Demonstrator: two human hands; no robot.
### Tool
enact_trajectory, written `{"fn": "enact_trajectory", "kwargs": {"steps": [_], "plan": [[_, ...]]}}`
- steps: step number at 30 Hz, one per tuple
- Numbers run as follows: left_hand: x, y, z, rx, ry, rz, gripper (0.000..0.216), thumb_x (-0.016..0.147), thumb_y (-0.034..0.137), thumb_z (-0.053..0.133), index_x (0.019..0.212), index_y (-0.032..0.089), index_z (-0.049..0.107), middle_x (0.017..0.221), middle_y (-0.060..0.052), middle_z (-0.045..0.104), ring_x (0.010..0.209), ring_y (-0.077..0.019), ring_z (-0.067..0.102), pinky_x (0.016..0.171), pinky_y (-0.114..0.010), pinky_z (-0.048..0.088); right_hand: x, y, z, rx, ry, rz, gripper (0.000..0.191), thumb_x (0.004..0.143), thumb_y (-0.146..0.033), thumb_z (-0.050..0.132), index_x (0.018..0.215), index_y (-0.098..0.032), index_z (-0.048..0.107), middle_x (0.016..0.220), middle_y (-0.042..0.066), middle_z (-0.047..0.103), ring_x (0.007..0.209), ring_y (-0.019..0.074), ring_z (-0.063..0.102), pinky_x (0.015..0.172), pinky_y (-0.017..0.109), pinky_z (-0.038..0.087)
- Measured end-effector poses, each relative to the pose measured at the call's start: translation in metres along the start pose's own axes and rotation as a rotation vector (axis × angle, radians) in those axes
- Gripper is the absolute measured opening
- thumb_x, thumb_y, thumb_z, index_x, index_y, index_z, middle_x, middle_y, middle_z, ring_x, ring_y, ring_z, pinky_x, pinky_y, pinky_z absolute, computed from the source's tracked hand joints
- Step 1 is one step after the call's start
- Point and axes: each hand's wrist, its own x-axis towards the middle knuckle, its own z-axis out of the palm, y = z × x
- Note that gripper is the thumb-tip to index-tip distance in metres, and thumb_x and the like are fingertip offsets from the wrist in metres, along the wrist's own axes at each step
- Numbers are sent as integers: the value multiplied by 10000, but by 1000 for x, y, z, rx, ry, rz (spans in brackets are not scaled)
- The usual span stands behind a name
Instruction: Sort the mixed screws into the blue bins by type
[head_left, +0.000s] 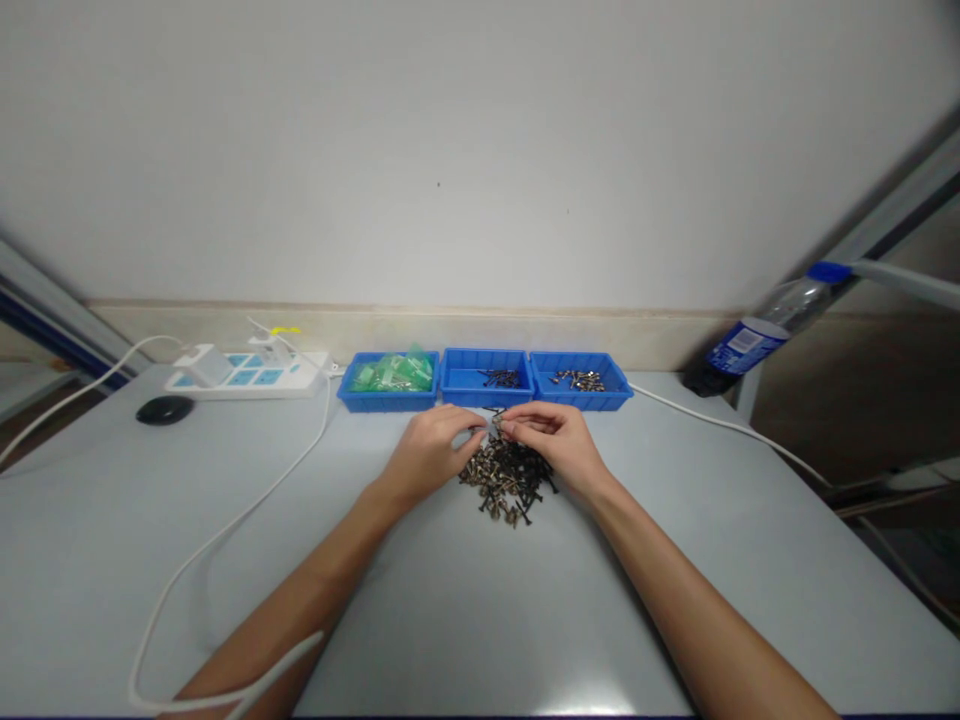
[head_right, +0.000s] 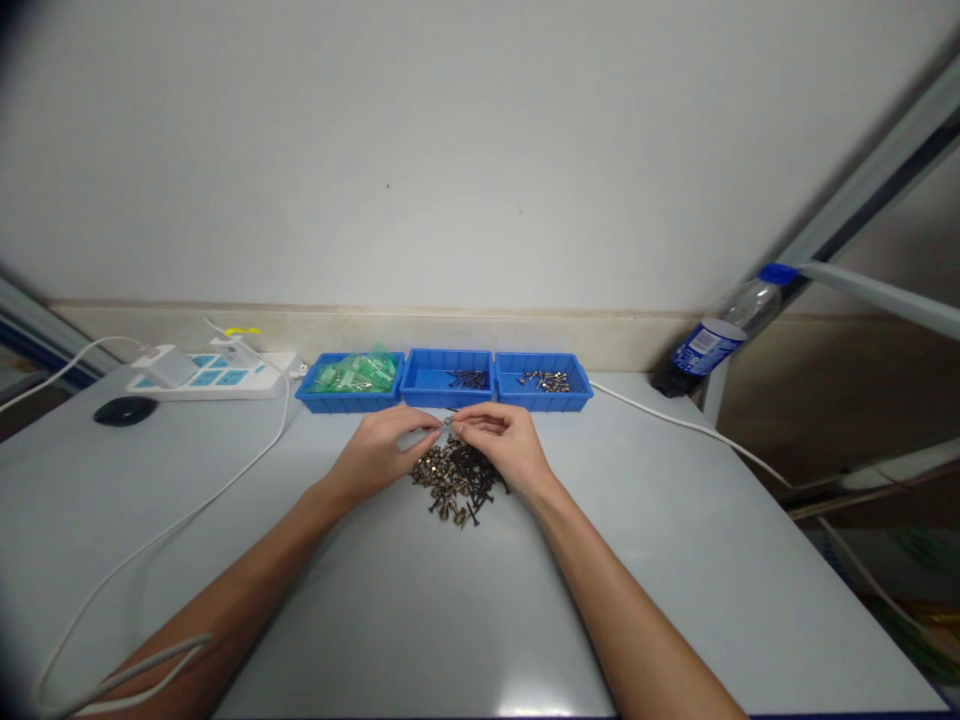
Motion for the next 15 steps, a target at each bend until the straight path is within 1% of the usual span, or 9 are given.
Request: {"fn": "enact_trajectory", "kwargs": {"steps": [2, 3, 5, 7, 9, 12, 15], "plan": [[-2, -6, 0, 20, -107, -5, 141, 918, 193, 592, 956, 152, 721, 957, -82, 760, 900, -216, 693, 859, -355, 536, 2, -2, -3, 14, 83, -47, 184, 638, -295, 842, 782, -200, 780, 746, 38, 763, 686, 169, 697, 730, 306, 556], [-3, -10, -1, 23, -163, -3, 150, 923, 187, 583, 967, 154, 723, 969, -83, 758, 923, -219, 689, 876, -360, 529, 3, -3, -4, 30, 152, -84, 182, 645, -293, 837, 791, -201, 779, 757, 37, 764, 696, 169, 697, 738, 306, 556], [-4, -16, -1, 26, -247, -1, 171, 935, 178, 561, 985, 160, 724, 984, -83, 753, 948, -220, 682, 891, -358, 519, 6, -3, -9, 81, 332, -145, 189, 668, -280, 817, 834, -200, 777, 822, 43, 770, 733, 168, 702, 764, 308, 555], [-6, -20, -1, 39, -271, -7, 183, 941, 171, 543, 976, 157, 722, 975, -87, 748, 939, -220, 676, 879, -353, 517, 9, -3, -14, 139, 515, -162, 196, 690, -260, 784, 872, -192, 771, 901, 55, 771, 763, 170, 708, 770, 312, 555], [-6, -21, -2, 55, -260, -18, 176, 938, 173, 540, 940, 151, 714, 944, -91, 740, 916, -222, 669, 852, -346, 517, 11, -2, -18, 175, 622, -142, 193, 704, -248, 743, 882, -179, 763, 946, 71, 766, 767, 174, 711, 750, 314, 557], [-6, -20, -1, 53, -222, -55, 132, 916, 161, 556, 890, 157, 685, 881, -75, 725, 857, -208, 663, 809, -328, 518, 13, 0, -22, 191, 643, -114, 184, 707, -247, 705, 866, -168, 754, 939, 82, 764, 722, 168, 702, 686, 300, 553], [-4, -17, 0, -10, -161, -130, 64, 867, 131, 600, 878, 170, 650, 829, -36, 707, 787, -172, 657, 764, -292, 524, 12, 1, -20, 188, 594, -89, 178, 698, -255, 705, 847, -166, 747, 875, 75, 764, 649, 149, 677, 614, 273, 531]]}}
